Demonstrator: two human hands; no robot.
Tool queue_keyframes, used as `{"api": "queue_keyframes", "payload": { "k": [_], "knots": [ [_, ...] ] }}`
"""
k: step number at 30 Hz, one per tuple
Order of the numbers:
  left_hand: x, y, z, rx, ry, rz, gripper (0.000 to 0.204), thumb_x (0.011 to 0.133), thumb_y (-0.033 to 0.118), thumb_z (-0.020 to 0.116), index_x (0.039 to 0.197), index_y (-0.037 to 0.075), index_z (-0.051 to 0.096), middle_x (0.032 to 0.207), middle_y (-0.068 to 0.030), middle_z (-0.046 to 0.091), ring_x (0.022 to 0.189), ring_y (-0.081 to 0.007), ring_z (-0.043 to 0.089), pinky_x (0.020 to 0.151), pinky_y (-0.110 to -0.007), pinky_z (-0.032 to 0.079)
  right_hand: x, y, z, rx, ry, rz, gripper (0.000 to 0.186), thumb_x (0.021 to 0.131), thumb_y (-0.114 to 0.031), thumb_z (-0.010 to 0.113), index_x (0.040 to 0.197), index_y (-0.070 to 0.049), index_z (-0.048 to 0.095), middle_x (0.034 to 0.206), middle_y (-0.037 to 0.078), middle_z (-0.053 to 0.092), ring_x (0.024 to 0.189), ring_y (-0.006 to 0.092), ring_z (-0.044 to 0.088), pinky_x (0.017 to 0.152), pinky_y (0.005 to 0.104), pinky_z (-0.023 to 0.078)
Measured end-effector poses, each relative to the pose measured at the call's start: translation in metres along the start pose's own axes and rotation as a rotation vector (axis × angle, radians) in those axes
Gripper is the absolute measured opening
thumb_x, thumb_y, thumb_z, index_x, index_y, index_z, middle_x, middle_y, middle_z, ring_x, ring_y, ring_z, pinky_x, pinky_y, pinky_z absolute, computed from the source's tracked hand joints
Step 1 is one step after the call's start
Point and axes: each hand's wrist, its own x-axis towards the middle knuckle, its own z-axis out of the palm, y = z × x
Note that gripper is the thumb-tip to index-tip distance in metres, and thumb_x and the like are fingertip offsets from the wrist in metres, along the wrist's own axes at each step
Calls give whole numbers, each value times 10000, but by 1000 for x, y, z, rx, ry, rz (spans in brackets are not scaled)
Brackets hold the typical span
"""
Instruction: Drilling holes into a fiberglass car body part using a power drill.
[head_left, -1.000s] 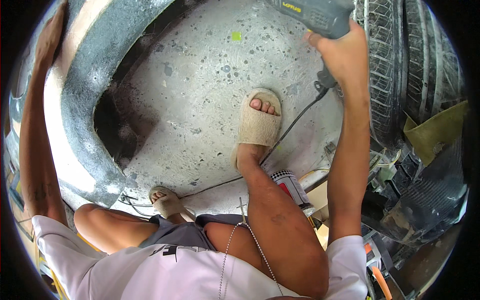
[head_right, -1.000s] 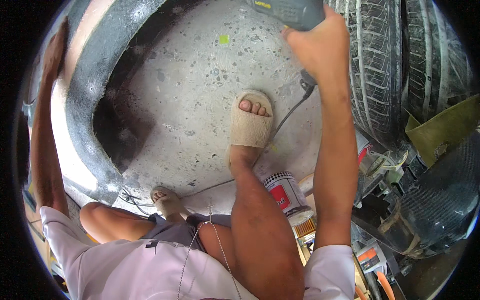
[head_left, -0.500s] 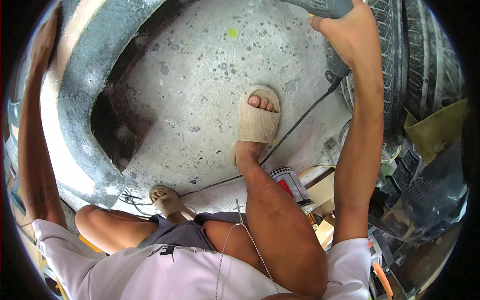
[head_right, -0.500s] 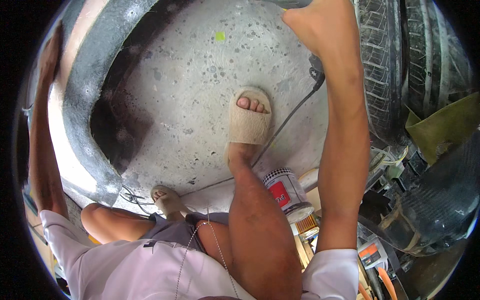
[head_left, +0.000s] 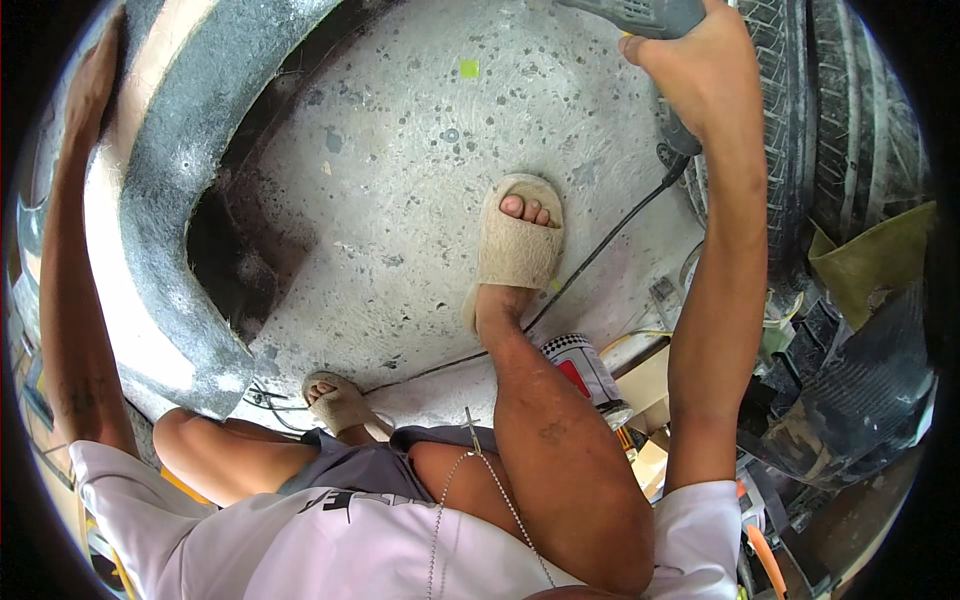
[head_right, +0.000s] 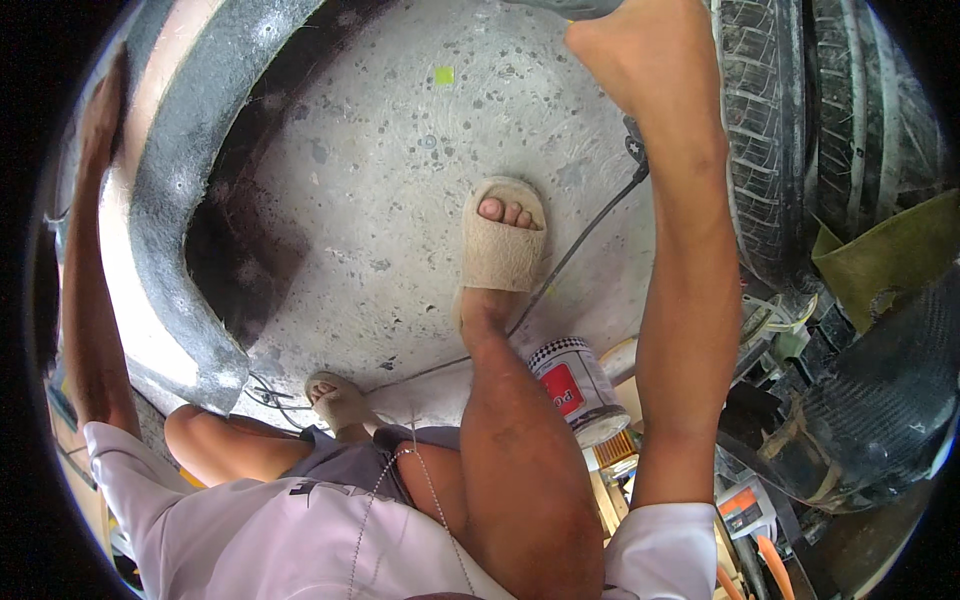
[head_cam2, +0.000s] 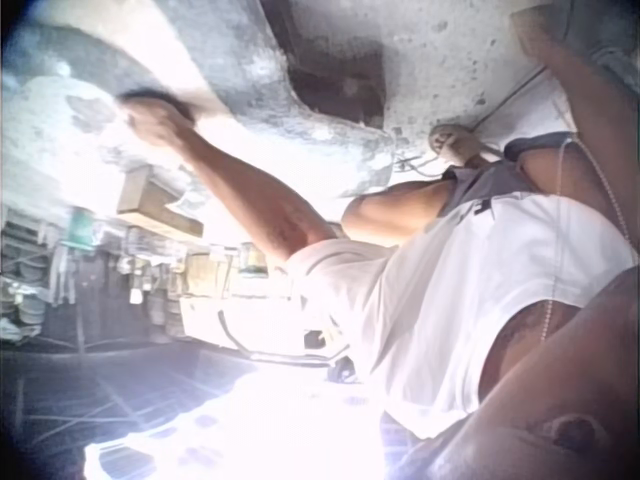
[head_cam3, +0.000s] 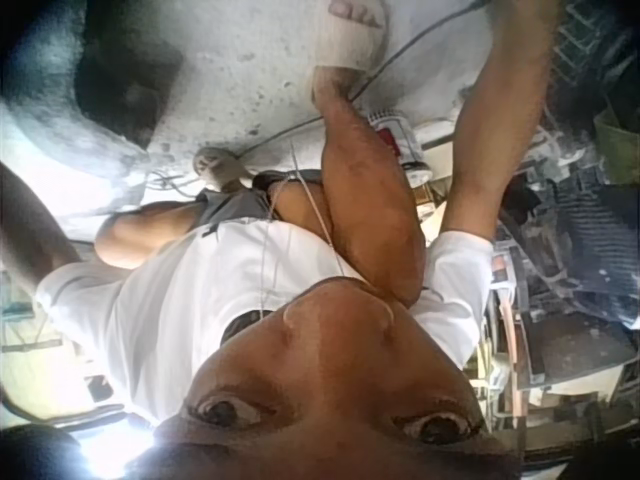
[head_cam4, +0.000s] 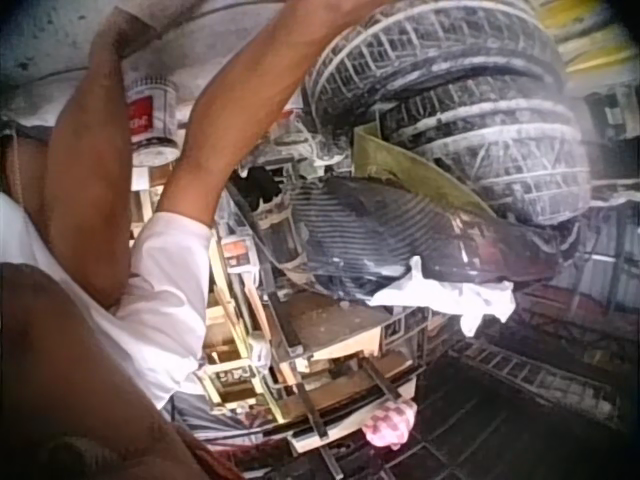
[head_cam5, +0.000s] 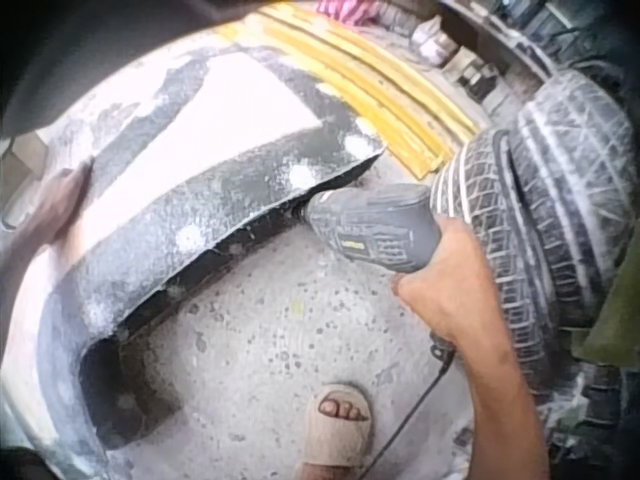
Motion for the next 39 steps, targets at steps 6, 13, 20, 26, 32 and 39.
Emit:
{"api": "queue_keyframes", "payload": {
  "k": [6,13,20,26,32,39],
  "knots": [
    [-7,4,2,-8,34,37,839,968,777,285,1504,174,514,1534,-189,481,1431,-383,431,1208,-507,271,-10,-7,-3,4,5,-75,448,662,-7,754,1091,90,666,1006,250,724,977,350,708,887,370,534],
    [-3,2,4,15,22,-4,821,976,767,268,1512,192,503,1540,-184,474,1435,-386,425,1210,-518,270,-2,-6,-4,109,-65,25,450,676,40,772,1111,88,667,1034,223,733,994,312,706,908,352,527],
    [-7,7,-20,9,7,-1,748,1031,677,256,1518,160,490,1525,-181,495,1417,-360,453,1193,-462,316,8,17,3,212,-103,-92,395,663,2,785,1039,82,694,950,205,743,879,288,711,850,348,544],
    [-36,81,-15,40,-92,-113,970,964,765,245,1253,-64,657,1243,-349,634,1254,-486,570,1107,-506,393,4,24,0,64,-61,-51,533,686,-99,824,1162,77,659,1066,297,711,1030,426,699,912,413,532],
    [-53,106,-38,76,-73,-221,789,967,718,289,1251,121,718,1210,-264,689,1218,-430,615,1064,-478,438,6,11,0,-16,-117,51,590,683,-79,824,1216,82,630,1142,303,688,1113,444,658,966,428,504],
    [-54,115,-40,64,-64,-218,762,978,690,292,1242,122,726,1188,-240,706,1190,-420,632,1047,-458,448,6,11,3,-88,-117,83,715,693,-79,825,1327,114,555,1220,317,655,1181,432,630,1021,421,480]
  ]
}}
